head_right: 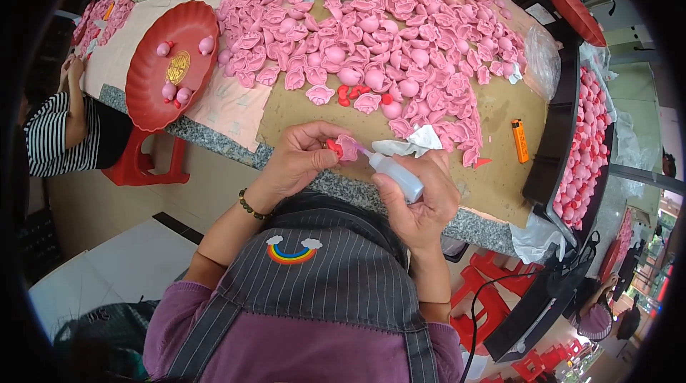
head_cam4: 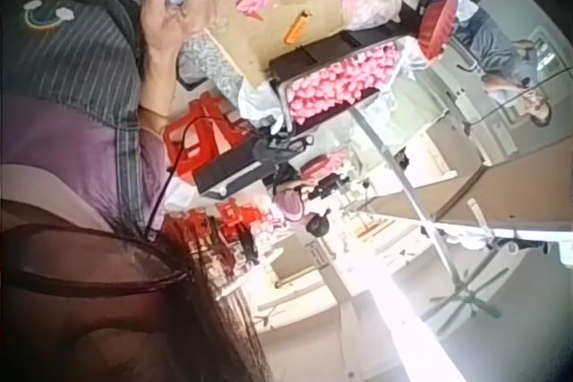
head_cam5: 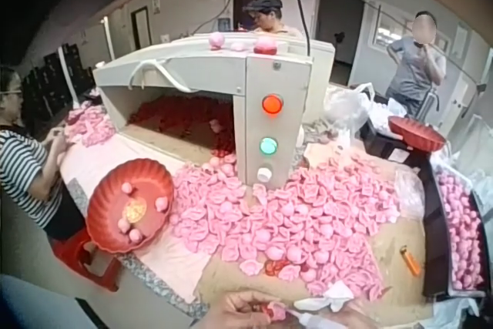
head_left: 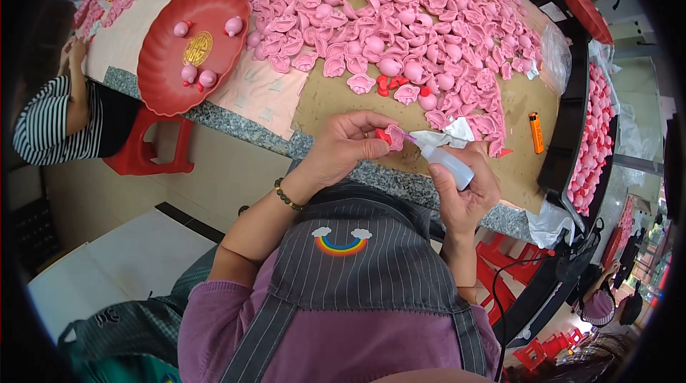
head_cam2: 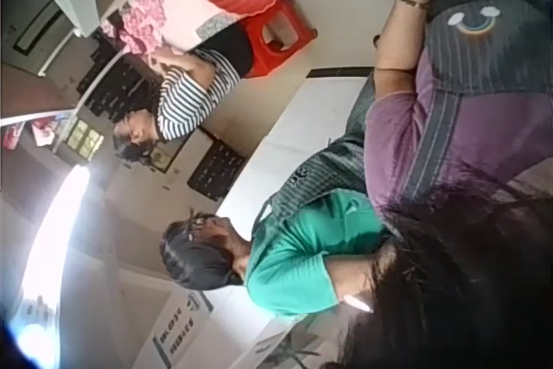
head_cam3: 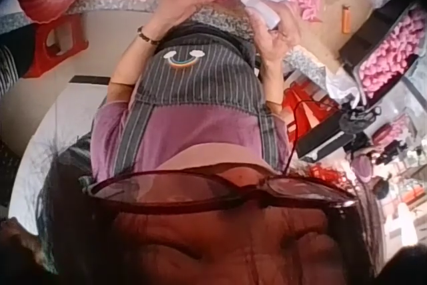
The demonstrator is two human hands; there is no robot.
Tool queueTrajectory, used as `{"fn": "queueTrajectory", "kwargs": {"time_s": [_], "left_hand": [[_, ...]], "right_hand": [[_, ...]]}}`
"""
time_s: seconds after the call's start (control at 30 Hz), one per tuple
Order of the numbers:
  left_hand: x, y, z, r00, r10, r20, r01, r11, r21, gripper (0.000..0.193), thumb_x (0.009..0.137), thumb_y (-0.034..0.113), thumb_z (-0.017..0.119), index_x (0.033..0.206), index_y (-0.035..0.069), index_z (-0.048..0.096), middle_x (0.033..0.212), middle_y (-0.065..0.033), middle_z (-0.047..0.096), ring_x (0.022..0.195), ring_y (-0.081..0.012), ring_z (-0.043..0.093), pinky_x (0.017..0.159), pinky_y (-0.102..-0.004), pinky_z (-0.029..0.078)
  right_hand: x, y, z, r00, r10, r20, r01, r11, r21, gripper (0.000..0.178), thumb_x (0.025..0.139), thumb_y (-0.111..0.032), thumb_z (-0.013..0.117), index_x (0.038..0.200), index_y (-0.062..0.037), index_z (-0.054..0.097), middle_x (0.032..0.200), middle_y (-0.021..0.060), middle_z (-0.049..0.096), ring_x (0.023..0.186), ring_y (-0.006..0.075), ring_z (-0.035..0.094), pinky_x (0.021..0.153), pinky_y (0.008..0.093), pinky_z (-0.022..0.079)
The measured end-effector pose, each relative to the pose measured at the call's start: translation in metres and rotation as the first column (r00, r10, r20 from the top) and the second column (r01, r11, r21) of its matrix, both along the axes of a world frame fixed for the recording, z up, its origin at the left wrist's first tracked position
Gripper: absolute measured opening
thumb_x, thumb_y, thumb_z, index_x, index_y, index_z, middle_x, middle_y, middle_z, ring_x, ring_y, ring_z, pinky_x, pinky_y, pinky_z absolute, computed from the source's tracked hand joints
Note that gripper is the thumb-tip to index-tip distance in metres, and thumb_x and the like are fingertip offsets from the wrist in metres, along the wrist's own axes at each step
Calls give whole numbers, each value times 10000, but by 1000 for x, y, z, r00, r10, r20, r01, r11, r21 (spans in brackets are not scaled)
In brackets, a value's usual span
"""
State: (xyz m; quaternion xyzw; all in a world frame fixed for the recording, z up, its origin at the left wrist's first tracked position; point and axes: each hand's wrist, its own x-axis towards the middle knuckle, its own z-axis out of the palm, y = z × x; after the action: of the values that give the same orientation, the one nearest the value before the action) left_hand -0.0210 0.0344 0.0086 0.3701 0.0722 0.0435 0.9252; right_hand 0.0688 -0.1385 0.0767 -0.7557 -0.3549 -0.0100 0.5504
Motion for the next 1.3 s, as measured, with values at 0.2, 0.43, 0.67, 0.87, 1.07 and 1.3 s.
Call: {"fn": "queueTrajectory", "kwargs": {"time_s": [0.2, 0.43, 0.67, 0.87, 1.07, 1.3], "left_hand": [[0, -1, -2, 1000, 20, 22, -20, 1000, -7, 350, 807, 37, 645, 1132, -42, 541, 1010, -129, 629, 926, -183, 624, 814, -291, 514], [0, 1, -1, 1000, 4, -2, -5, 1000, -11, 334, 816, 37, 634, 1128, -40, 542, 1033, -133, 620, 938, -197, 620, 815, -308, 511], [0, 2, -2, 999, 19, 49, -16, 999, -51, 306, 839, 25, 597, 1134, -34, 540, 1060, -134, 613, 964, -204, 608, 839, -325, 495], [1, 2, -7, 996, 67, 52, -63, 995, -82, 330, 833, 14, 597, 1152, -30, 527, 1094, -135, 599, 996, -194, 587, 881, -324, 472], [0, 1, -10, 995, 85, 55, -81, 994, -71, 332, 838, 8, 587, 1163, -22, 521, 1086, -127, 599, 992, -192, 587, 884, -334, 473], [2, -1, -14, 990, 119, 75, -107, 983, -153, 335, 853, 22, 576, 1179, -21, 508, 1075, -118, 599, 979, -188, 588, 881, -337, 478]], "right_hand": [[0, 1, 4, 1000, 5, 18, -4, 1000, -20, 213, 666, -92, 746, 801, 25, 631, 670, 81, 573, 600, 181, 459, 596, 296, 361], [1, 2, 4, 1000, -6, 5, 6, 1000, -25, 216, 671, -95, 745, 806, 24, 626, 657, 76, 540, 606, 178, 459, 586, 286, 359], [1, 2, 2, 998, -33, -62, 33, 999, -3, 210, 671, -88, 741, 801, 26, 622, 651, 72, 533, 605, 177, 453, 582, 287, 357], [0, 1, -1, 999, -39, 5, 39, 999, -29, 210, 664, -81, 740, 795, 30, 620, 643, 84, 538, 597, 195, 454, 601, 308, 362], [0, -1, -7, 999, 4, 49, -3, 999, -37, 214, 709, -105, 724, 829, 36, 617, 697, 49, 508, 654, 130, 427, 586, 242, 325], [-5, -3, -3, 998, 34, 50, -34, 999, -5, 208, 707, -106, 720, 813, 39, 617, 674, 41, 493, 636, 128, 418, 573, 241, 317]]}}
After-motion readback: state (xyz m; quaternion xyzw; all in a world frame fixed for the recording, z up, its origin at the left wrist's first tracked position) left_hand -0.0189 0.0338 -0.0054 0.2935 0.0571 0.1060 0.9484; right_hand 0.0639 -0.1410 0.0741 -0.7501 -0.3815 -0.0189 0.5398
